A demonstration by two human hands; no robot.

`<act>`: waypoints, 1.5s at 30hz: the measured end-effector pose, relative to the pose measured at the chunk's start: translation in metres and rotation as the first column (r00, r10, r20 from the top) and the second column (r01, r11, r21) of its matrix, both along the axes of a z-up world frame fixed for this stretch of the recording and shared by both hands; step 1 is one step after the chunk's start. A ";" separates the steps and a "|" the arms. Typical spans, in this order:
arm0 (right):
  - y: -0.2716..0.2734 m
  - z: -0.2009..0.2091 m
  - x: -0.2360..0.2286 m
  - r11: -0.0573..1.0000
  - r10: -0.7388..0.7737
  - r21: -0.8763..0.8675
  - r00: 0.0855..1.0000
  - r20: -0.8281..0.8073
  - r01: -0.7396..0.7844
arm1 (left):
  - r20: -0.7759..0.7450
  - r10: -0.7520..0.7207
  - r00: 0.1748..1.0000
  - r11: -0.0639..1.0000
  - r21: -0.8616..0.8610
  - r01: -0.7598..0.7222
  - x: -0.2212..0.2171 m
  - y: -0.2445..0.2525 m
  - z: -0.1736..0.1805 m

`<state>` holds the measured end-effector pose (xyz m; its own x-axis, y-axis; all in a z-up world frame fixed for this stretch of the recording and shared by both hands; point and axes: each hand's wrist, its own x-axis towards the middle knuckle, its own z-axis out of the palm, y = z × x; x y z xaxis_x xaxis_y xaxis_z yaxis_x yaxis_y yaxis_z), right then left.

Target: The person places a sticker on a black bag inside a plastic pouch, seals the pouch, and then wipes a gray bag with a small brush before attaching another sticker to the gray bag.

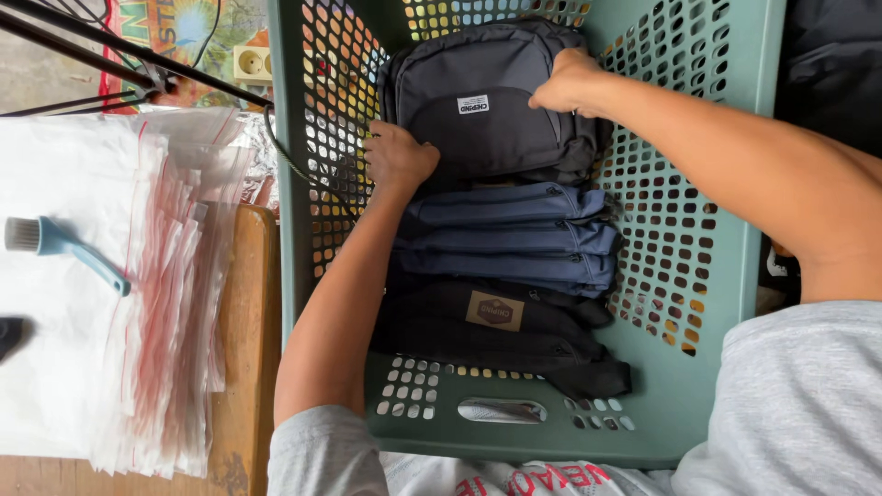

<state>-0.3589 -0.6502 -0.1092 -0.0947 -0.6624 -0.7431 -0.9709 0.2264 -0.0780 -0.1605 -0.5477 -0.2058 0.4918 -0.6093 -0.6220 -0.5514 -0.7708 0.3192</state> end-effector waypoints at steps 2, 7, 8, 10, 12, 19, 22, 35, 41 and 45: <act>-0.011 -0.017 -0.007 0.996 -0.076 -0.043 0.997 0.030 0.077 | 0.017 -0.004 1.000 0.999 0.033 0.003 0.004 -0.003 0.000; -0.012 -0.002 0.001 0.997 0.003 -0.080 0.997 -0.079 -0.009 | -0.317 0.094 0.944 0.987 -0.093 -0.129 0.005 -0.014 0.058; -0.015 -0.004 0.002 0.996 -0.010 -0.090 0.996 -0.092 0.002 | -0.426 0.109 0.898 0.978 -0.116 -0.173 0.006 -0.019 0.069; -0.010 0.014 0.007 0.995 -0.034 -0.097 0.999 0.034 0.038 | -0.444 0.077 0.893 0.975 -0.154 -0.160 0.005 -0.021 0.083; -0.017 0.018 0.008 0.992 -0.055 -0.100 0.985 0.161 0.072 | -0.460 0.045 0.887 0.970 -0.193 -0.149 0.005 -0.023 0.096; -0.097 -0.040 -0.053 0.931 0.169 -0.364 0.855 0.490 0.024 | -0.396 -0.007 0.918 0.844 -0.495 -0.207 0.015 -0.009 0.142; -0.108 -0.029 -0.064 0.946 0.205 -0.323 0.735 0.646 0.020 | -0.315 -0.024 0.949 0.800 -0.575 -0.171 0.026 0.005 0.167; 0.100 0.183 0.061 0.988 0.040 -0.091 0.373 0.927 0.122 | -0.887 0.072 0.456 0.378 -0.399 -0.835 0.136 0.249 0.327; 0.195 0.199 0.125 0.972 -0.024 0.071 0.209 0.978 -0.223 | -0.832 -0.545 0.106 0.180 -0.239 -0.954 0.177 0.411 0.330; 0.242 0.194 0.188 0.896 -0.057 0.168 0.267 0.962 -0.411 | -0.799 -0.533 0.278 -0.093 -0.271 -0.958 0.178 0.480 0.323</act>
